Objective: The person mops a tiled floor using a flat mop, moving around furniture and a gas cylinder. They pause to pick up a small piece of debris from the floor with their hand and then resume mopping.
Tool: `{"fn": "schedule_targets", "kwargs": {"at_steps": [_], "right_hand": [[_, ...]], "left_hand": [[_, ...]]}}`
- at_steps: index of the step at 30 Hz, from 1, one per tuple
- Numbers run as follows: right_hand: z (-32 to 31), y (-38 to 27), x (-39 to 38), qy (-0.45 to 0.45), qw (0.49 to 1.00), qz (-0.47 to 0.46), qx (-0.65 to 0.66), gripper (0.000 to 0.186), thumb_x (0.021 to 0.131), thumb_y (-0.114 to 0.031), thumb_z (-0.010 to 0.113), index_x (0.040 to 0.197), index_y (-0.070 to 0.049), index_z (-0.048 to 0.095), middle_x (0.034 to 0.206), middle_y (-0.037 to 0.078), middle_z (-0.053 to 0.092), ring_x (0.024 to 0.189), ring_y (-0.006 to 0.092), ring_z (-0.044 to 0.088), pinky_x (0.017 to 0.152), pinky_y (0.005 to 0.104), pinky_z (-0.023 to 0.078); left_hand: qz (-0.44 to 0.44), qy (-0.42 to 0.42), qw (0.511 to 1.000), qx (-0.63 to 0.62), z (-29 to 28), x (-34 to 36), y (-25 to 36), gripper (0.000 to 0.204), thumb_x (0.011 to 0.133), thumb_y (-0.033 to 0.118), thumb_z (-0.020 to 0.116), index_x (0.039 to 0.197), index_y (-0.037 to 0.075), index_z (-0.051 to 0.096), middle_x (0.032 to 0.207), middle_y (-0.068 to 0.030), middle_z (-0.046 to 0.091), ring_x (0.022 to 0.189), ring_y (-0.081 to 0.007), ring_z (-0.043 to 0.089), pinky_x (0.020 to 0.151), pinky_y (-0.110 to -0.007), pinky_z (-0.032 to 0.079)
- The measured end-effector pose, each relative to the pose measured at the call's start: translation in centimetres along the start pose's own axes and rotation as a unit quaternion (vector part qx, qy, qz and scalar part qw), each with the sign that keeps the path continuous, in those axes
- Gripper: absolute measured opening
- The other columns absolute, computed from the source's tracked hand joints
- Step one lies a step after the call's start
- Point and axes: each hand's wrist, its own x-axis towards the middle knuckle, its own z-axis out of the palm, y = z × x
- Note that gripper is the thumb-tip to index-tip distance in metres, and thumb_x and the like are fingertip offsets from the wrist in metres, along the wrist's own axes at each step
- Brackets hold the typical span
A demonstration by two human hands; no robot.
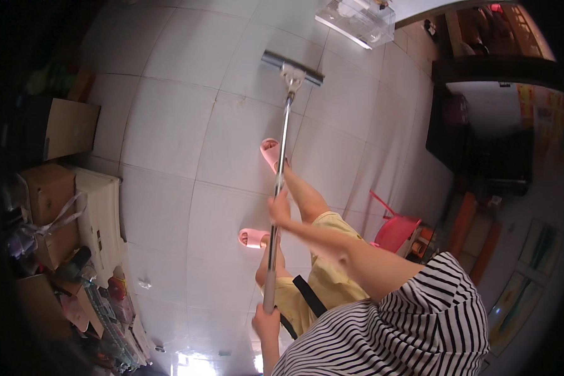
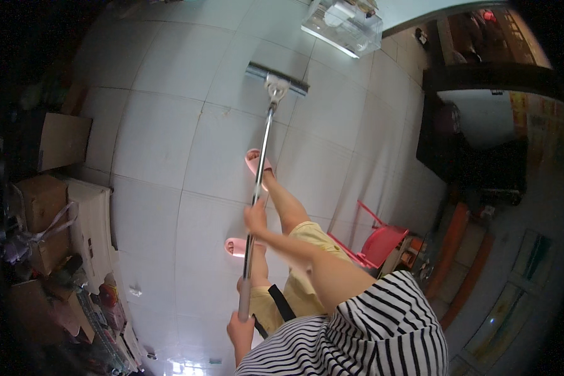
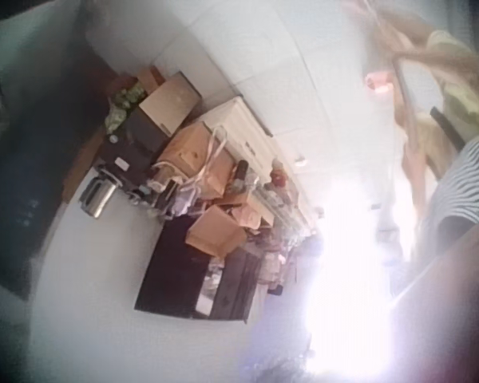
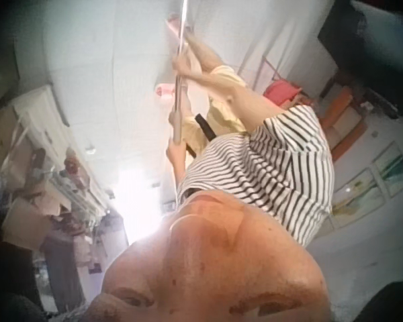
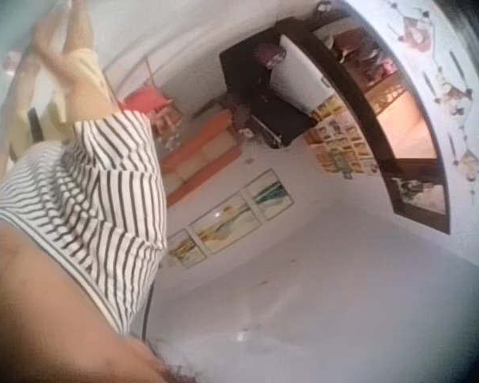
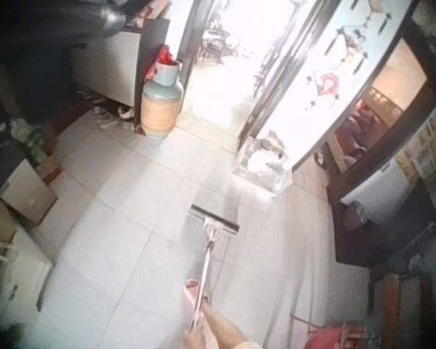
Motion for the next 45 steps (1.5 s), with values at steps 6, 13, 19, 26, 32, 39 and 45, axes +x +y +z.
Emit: {"fn": "schedule_targets", "kwargs": {"at_steps": [6,13,19,26,32,39,45], "right_hand": [[3.7,7.6,-22.8,-0.211,0.972,0.075,0.072,0.043,0.077,-0.013,0.049,0.106,0.006,0.023,0.075,0.03,0.054,0.059,0.0387,0.057,0.051,0.0457,0.047],[-5.1,3.9,-15.6,-0.213,0.958,0.054,0.183,0.037,0.076,-0.01,0.051,0.101,0.006,0.029,0.078,0.025,0.052,0.056,0.0324,0.057,0.048,0.0406,0.047],[-11.2,1.0,6.8,-0.158,0.979,0.074,0.104,0.044,0.08,-0.017,0.047,0.112,0.005,0.027,0.096,0.034,0.053,0.091,0.0455,0.054,0.079,0.0498,0.044],[-24.1,0.2,28.5,-0.009,0.997,-0.015,0.077,0.042,0.078,-0.016,0.045,0.108,0.01,0.03,0.095,0.035,0.054,0.091,0.0454,0.055,0.079,0.0464,0.046],[-19.4,7.4,25.2,0.073,0.992,0.001,0.104,0.037,0.078,-0.015,0.048,0.104,0.006,0.032,0.077,0.026,0.056,0.066,0.0403,0.058,0.058,0.0465,0.049],[-10.8,13.8,-1.8,-0.048,0.976,0.143,0.16,0.045,0.079,-0.022,0.051,0.11,-0.001,0.028,0.088,0.031,0.055,0.081,0.047,0.054,0.069,0.0525,0.043],[-10.2,13.6,-12.9,-0.178,0.941,0.209,0.196,0.041,0.077,-0.014,0.047,0.106,0.006,0.025,0.074,0.031,0.053,0.072,0.0455,0.056,0.067,0.0502,0.045]], "left_hand": [[-0.125,-0.027,0.99,0.063,-2.8,-13.4,-18.8,0.023,0.061,0.018,0.063,0.075,0.001,0.056,0.069,-0.022,0.06,0.069,-0.041,0.058,0.064,-0.047,0.046],[-0.044,-0.022,0.998,0.027,0.8,-10.0,-12.6,0.022,0.062,0.017,0.063,0.074,0.0,0.056,0.069,-0.0218,0.06,0.068,-0.0401,0.059,0.062,-0.045,0.046],[0.042,-0.068,0.988,-0.131,11.8,-0.9,6.2,0.024,0.068,0.014,0.06,0.084,-0.003,0.055,0.075,-0.0207,0.06,0.073,-0.0345,0.06,0.065,-0.039,0.046],[0.157,-0.181,0.963,-0.125,20.3,4.4,27.9,0.034,0.07,0.017,0.056,0.096,-0.004,0.05,0.081,-0.0274,0.059,0.081,-0.0428,0.057,0.071,-0.045,0.045],[0.142,-0.163,0.976,-0.002,18.7,3.5,21.8,0.033,0.07,0.019,0.056,0.096,0.0,0.05,0.08,-0.0266,0.059,0.079,-0.0429,0.057,0.07,-0.046,0.045],[0.027,-0.103,0.982,0.156,10.7,-5.7,0.2,0.027,0.065,0.019,0.062,0.086,0.002,0.057,0.075,-0.0212,0.06,0.075,-0.0387,0.059,0.066,-0.044,0.046],[-0.037,-0.132,0.974,0.178,2.3,-10.1,-5.4,0.025,0.065,0.018,0.062,0.082,0.0,0.057,0.071,-0.0194,0.06,0.072,-0.0359,0.06,0.063,-0.042,0.047]]}}
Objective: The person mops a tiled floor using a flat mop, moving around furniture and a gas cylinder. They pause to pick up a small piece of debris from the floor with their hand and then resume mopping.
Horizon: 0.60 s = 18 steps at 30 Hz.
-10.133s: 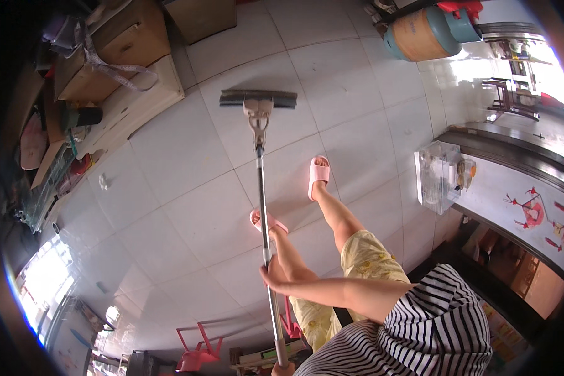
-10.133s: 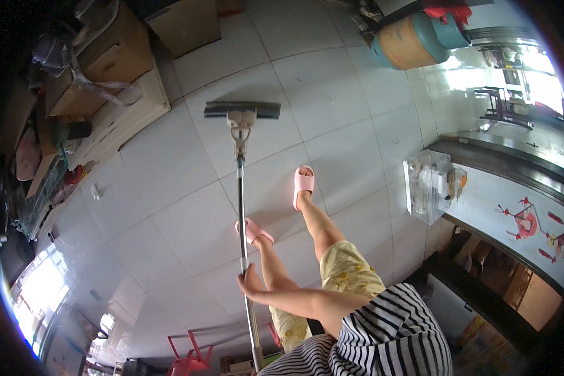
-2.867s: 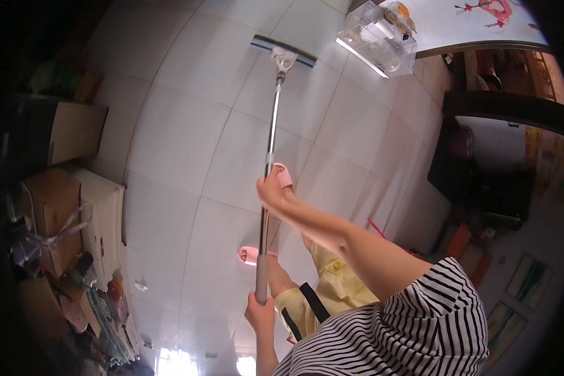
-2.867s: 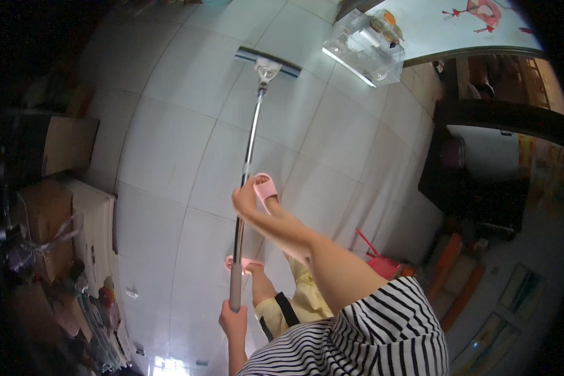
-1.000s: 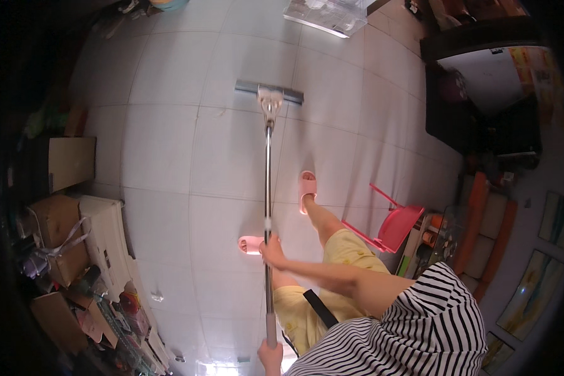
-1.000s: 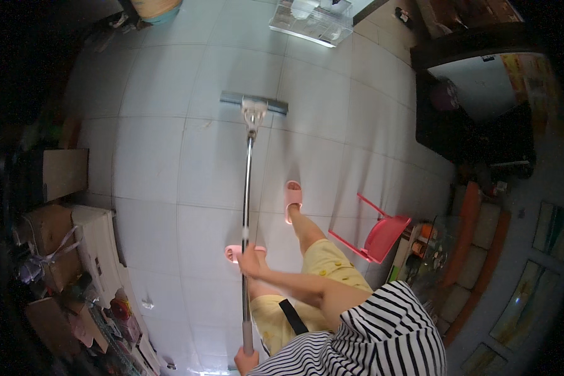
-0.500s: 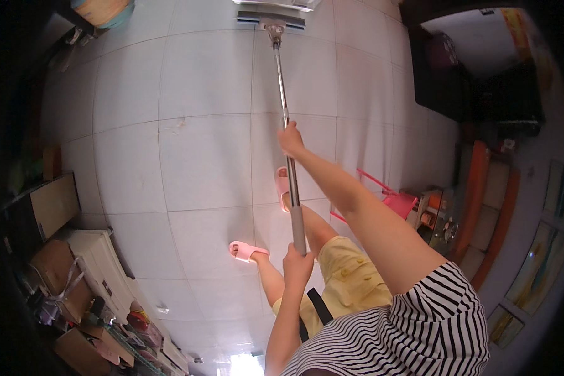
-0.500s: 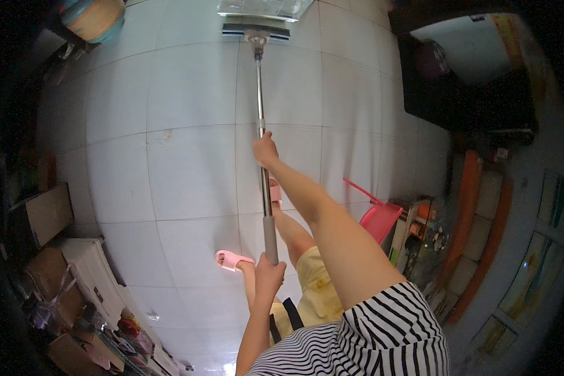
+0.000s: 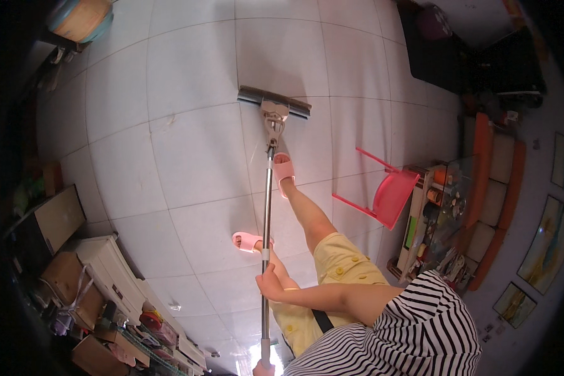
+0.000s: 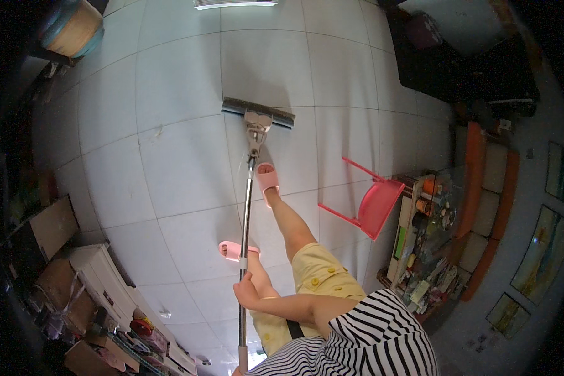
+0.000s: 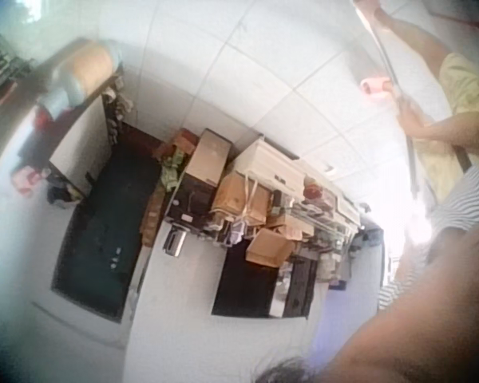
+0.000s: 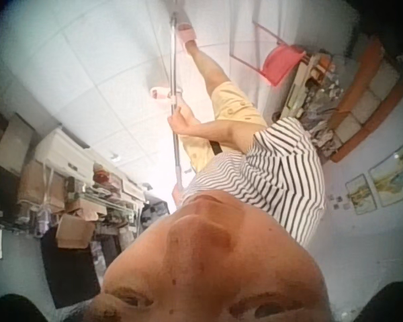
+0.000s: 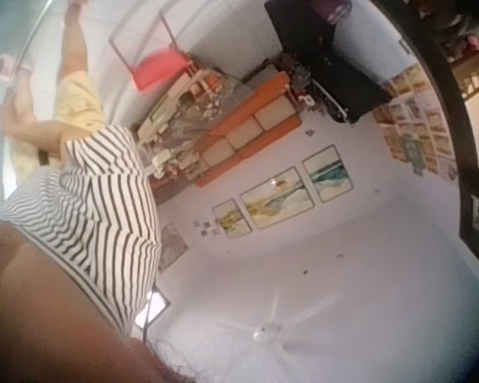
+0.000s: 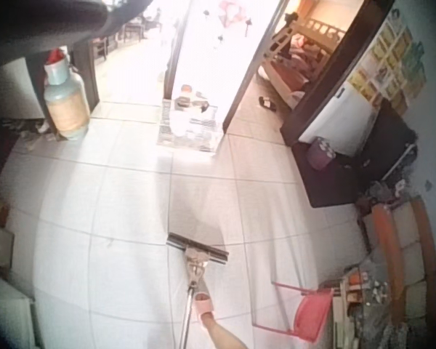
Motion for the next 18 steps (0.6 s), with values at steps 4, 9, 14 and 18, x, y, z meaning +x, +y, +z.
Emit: {"fn": "schedule_targets", "kwargs": {"at_steps": [4,9,14,18], "right_hand": [[-0.5,-3.0,7.0,0.122,0.976,-0.177,-0.046,0.042,0.075,-0.012,0.049,0.105,0.004,0.025,0.07,0.027,0.053,0.06,0.0403,0.057,0.057,0.0476,0.046],[-17.0,-19.9,16.1,0.173,0.972,-0.121,0.1,0.04,0.077,-0.019,0.052,0.106,-0.001,0.032,0.085,0.026,0.055,0.076,0.0421,0.057,0.069,0.0461,0.046],[-34.2,-32.3,29.4,0.207,0.952,-0.202,0.096,0.037,0.075,-0.012,0.056,0.101,-0.001,0.033,0.077,0.018,0.055,0.053,0.0272,0.059,0.045,0.038,0.049],[-41.1,-43.0,30.7,0.238,0.927,-0.291,-0.001,0.057,0.071,-0.003,0.051,0.12,0.008,0.023,0.089,0.025,0.055,0.065,0.0325,0.063,0.054,0.0377,0.053]], "left_hand": [[0.029,0.03,0.998,-0.052,-2.1,2.4,6.3,0.025,0.065,0.018,0.062,0.083,0.0,0.057,0.071,-0.0196,0.06,0.072,-0.036,0.06,0.064,-0.042,0.047],[0.196,0.026,0.979,-0.053,0.5,10.4,25.7,0.022,0.066,0.018,0.061,0.078,-0.001,0.056,0.07,-0.0208,0.059,0.069,-0.0365,0.059,0.063,-0.041,0.046],[0.32,0.026,0.941,-0.107,2.0,14.4,48.1,0.026,0.069,0.019,0.057,0.082,-0.003,0.054,0.072,-0.0244,0.058,0.073,-0.0418,0.057,0.064,-0.044,0.045],[0.386,0.12,0.914,-0.041,0.7,17.3,62.7,0.025,0.068,0.019,0.057,0.081,-0.002,0.054,0.081,-0.0249,0.059,0.077,-0.0411,0.058,0.069,-0.044,0.046]]}}
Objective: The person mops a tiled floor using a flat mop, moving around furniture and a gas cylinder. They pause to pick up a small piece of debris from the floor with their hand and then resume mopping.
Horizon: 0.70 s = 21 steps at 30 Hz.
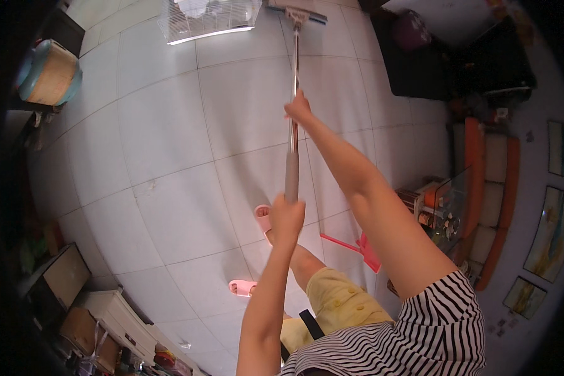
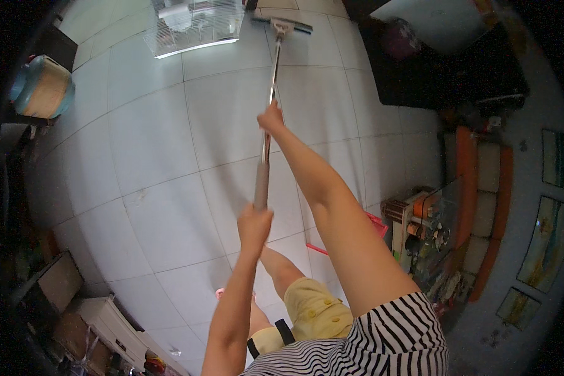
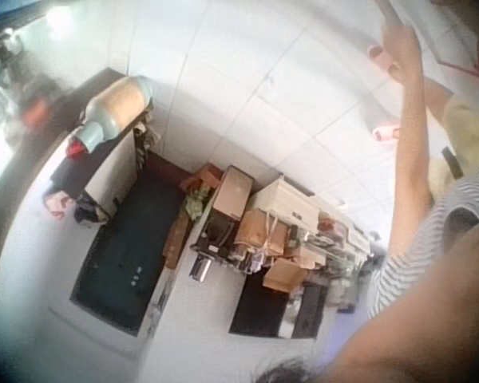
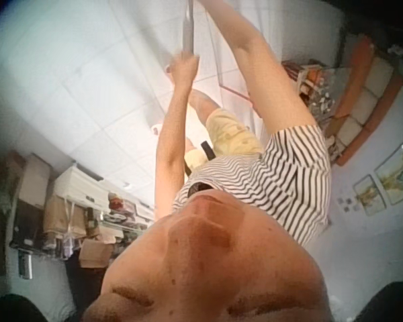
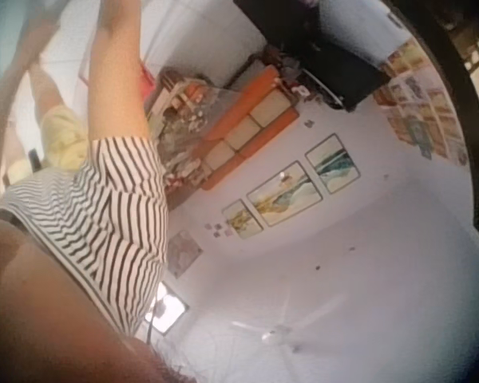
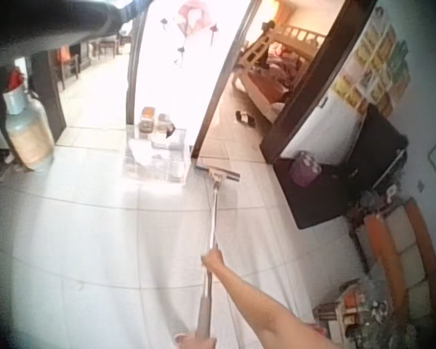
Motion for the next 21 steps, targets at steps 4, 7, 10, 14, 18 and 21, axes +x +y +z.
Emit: {"fn": "schedule_targets", "kwargs": {"at_steps": [4,7,10,14,18,21], "right_hand": [[-1.4,2.2,6.7,0.124,0.991,-0.037,-0.045,0.045,0.074,-0.001,0.051,0.112,0.005,0.028,0.086,0.024,0.054,0.063,0.0292,0.062,0.046,0.0393,0.052],[1.9,1.6,0.6,0.042,0.994,0.048,-0.087,0.06,0.075,-0.004,0.047,0.127,0.004,0.019,0.093,0.026,0.054,0.07,0.0314,0.062,0.05,0.0393,0.052],[4.6,6.2,-6.7,0.056,0.992,0.036,-0.105,0.068,0.077,-0.01,0.045,0.136,-0.003,0.01,0.105,0.028,0.051,0.081,0.037,0.059,0.068,0.0424,0.05],[10.5,11.5,-24.0,0.011,0.99,0.112,0.079,0.062,0.081,-0.014,0.045,0.134,-0.002,0.016,0.112,0.028,0.048,0.092,0.042,0.054,0.076,0.0466,0.044],[13.7,11.2,-46.4,-0.054,0.966,0.224,0.115,0.056,0.082,-0.013,0.047,0.129,0.002,0.021,0.114,0.03,0.044,0.101,0.0441,0.049,0.085,0.0448,0.041],[13.7,10.4,-60.1,-0.174,0.94,0.286,0.062,0.044,0.081,-0.013,0.047,0.115,0.004,0.023,0.086,0.026,0.053,0.069,0.0341,0.06,0.065,0.0416,0.049]], "left_hand": [[0.004,-0.008,1.0,-0.02,0.5,5.4,7.4,0.026,0.07,0.02,0.056,0.084,-0.002,0.053,0.081,-0.0242,0.06,0.08,-0.0412,0.058,0.069,-0.045,0.045],[-0.006,-0.022,1.0,0.007,0.4,4.5,2.5,0.028,0.071,0.02,0.056,0.089,-0.001,0.053,0.082,-0.0247,0.06,0.082,-0.0411,0.058,0.071,-0.046,0.045],[-0.02,-0.037,0.999,-0.028,3.0,-0.4,-5.0,0.03,0.072,0.02,0.056,0.093,-0.001,0.051,0.084,-0.0252,0.059,0.083,-0.0421,0.056,0.072,-0.046,0.044],[-0.075,-0.068,0.994,0.037,0.4,-12.2,-14.6,0.03,0.072,0.02,0.055,0.095,0.002,0.051,0.085,-0.0247,0.059,0.084,-0.0442,0.055,0.071,-0.048,0.043],[-0.25,-0.107,0.954,0.128,-5.5,-30.7,-24.4,0.026,0.068,0.022,0.06,0.08,0.0,0.054,0.076,-0.0227,0.059,0.076,-0.0417,0.057,0.066,-0.046,0.045],[-0.233,-0.146,0.95,0.146,-10.6,-44.8,-32.9,0.027,0.065,0.019,0.061,0.082,-0.001,0.055,0.071,-0.0242,0.058,0.072,-0.0439,0.057,0.064,-0.048,0.045]]}}
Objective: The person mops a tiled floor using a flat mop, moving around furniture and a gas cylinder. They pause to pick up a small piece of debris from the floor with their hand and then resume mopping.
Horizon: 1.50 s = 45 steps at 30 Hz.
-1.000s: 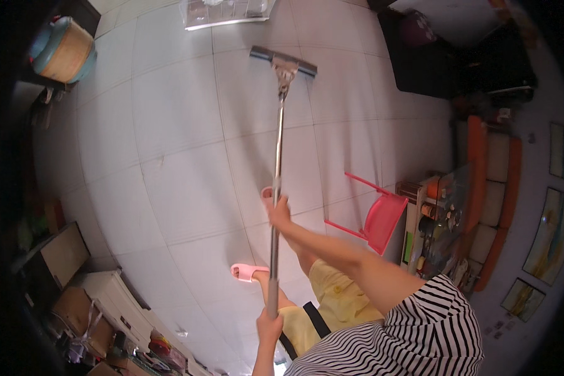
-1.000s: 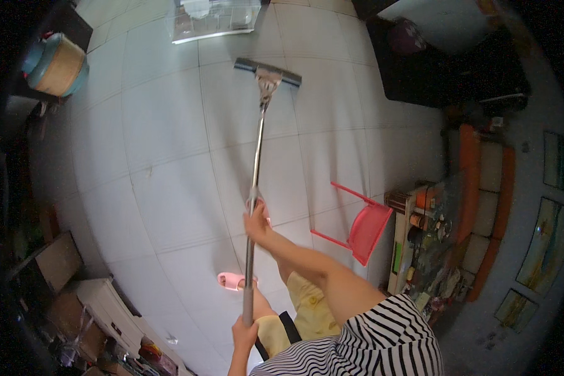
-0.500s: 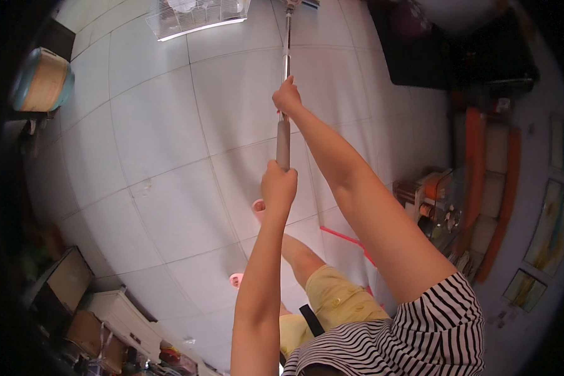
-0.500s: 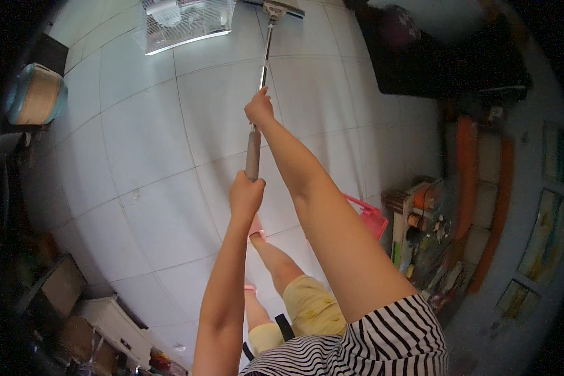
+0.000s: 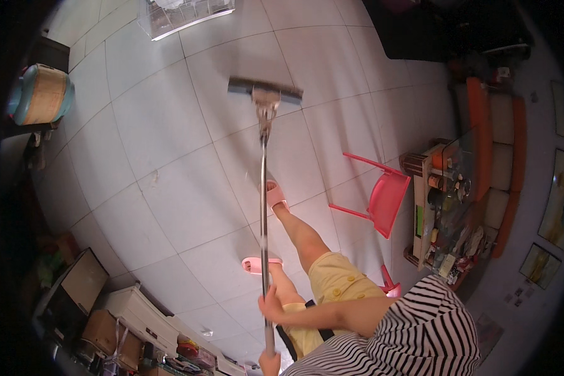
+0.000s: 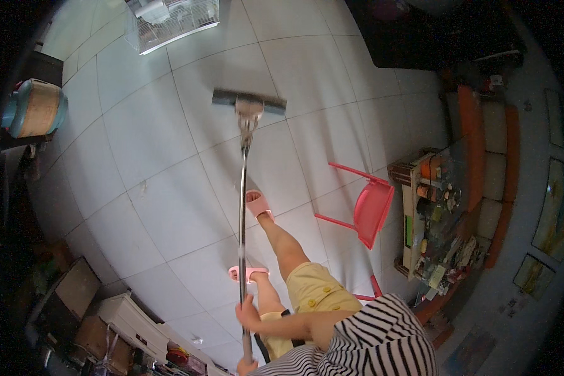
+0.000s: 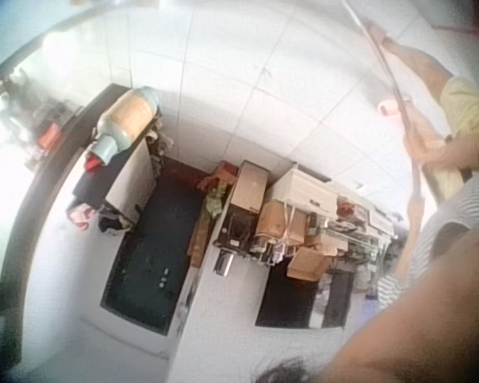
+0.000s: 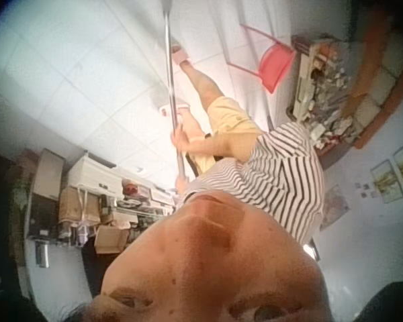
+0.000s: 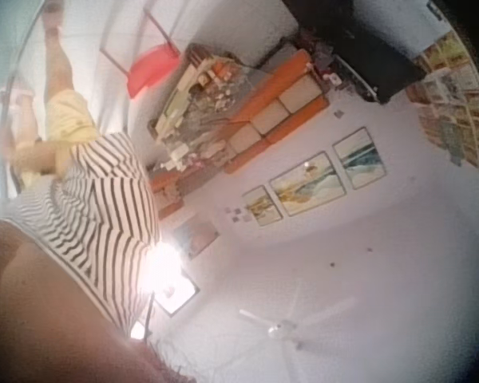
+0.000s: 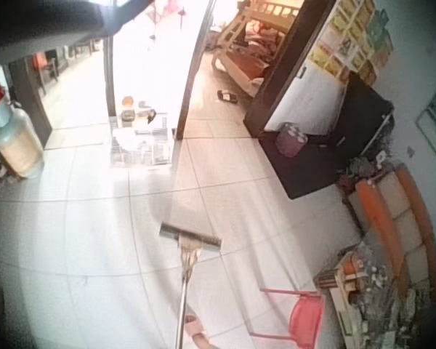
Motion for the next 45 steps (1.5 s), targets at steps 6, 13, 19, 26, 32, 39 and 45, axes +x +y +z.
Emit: {"fn": "schedule_targets", "kwargs": {"at_steps": [6,13,19,26,32,39,45], "right_hand": [[-0.5,-2.9,1.8,-0.124,0.983,0.064,0.123,0.039,0.081,-0.013,0.047,0.105,0.005,0.021,0.065,0.017,0.053,0.045,0.0249,0.057,0.04,0.0385,0.046],[-20.5,-20.2,28.8,0.13,0.984,-0.104,0.059,0.036,0.078,-0.015,0.05,0.104,0.006,0.036,0.074,0.021,0.059,0.052,0.0312,0.06,0.05,0.0403,0.051],[-37.1,-30.9,34.7,0.187,0.974,-0.126,0.028,0.029,0.071,-0.008,0.05,0.09,0.013,0.044,0.064,0.021,0.057,0.049,0.0291,0.061,0.045,0.0403,0.052],[-22.0,-12.4,29.5,0.319,0.943,-0.096,-0.025,0.038,0.074,-0.014,0.052,0.104,0.006,0.038,0.09,0.028,0.057,0.076,0.0384,0.061,0.07,0.0444,0.05],[-5.4,4.8,9.4,0.063,0.993,-0.016,0.102,0.046,0.078,-0.008,0.049,0.111,0.009,0.022,0.063,0.018,0.054,0.048,0.0252,0.057,0.04,0.0372,0.045],[-6.1,4.9,-1.2,-0.148,0.97,0.053,0.186,0.056,0.08,-0.009,0.045,0.11,0.019,0.007,0.064,0.019,0.053,0.046,0.0242,0.058,0.039,0.0338,0.046],[-18.6,-5.8,13.3,-0.091,0.984,-0.041,0.148,0.074,0.075,-0.009,0.05,0.121,0.021,0.0,0.075,0.026,0.053,0.05,0.0289,0.06,0.048,0.0384,0.051]], "left_hand": [[-0.07,-0.006,0.997,-0.009,-3.2,1.6,-1.7,0.025,0.069,0.019,0.061,0.083,-0.001,0.056,0.071,-0.0208,0.057,0.07,-0.0363,0.056,0.063,-0.044,0.044],[0.222,-0.032,0.974,-0.03,-5.1,21.5,35.5,0.036,0.07,0.014,0.054,0.103,-0.002,0.05,0.09,-0.0281,0.057,0.091,-0.0428,0.055,0.075,-0.045,0.043],[0.241,-0.118,0.948,-0.173,-6.0,21.3,54.8,0.027,0.068,0.009,0.052,0.083,-0.011,0.043,0.058,-0.0207,0.054,0.048,-0.0283,0.058,0.04,-0.035,0.046],[0.248,-0.052,0.967,-0.032,-0.6,20.3,33.5,0.034,0.072,0.02,0.053,0.1,-0.001,0.052,0.09,-0.0277,0.057,0.09,-0.0431,0.054,0.078,-0.047,0.043],[0.026,-0.054,0.995,0.083,0.5,5.4,8.4,0.027,0.068,0.022,0.058,0.081,-0.001,0.057,0.078,-0.0231,0.06,0.078,-0.041,0.057,0.066,-0.046,0.045],[0.104,0.025,0.994,0.012,1.7,-4.1,-3.2,0.024,0.074,0.022,0.062,0.082,0.0,0.056,0.072,-0.0167,0.056,0.067,-0.0317,0.053,0.063,-0.041,0.043],[0.067,0.06,0.992,-0.084,2.7,6.3,19.2,0.024,0.064,0.015,0.063,0.076,-0.003,0.055,0.066,-0.0172,0.058,0.06,-0.0294,0.057,0.059,-0.038,0.046]]}}
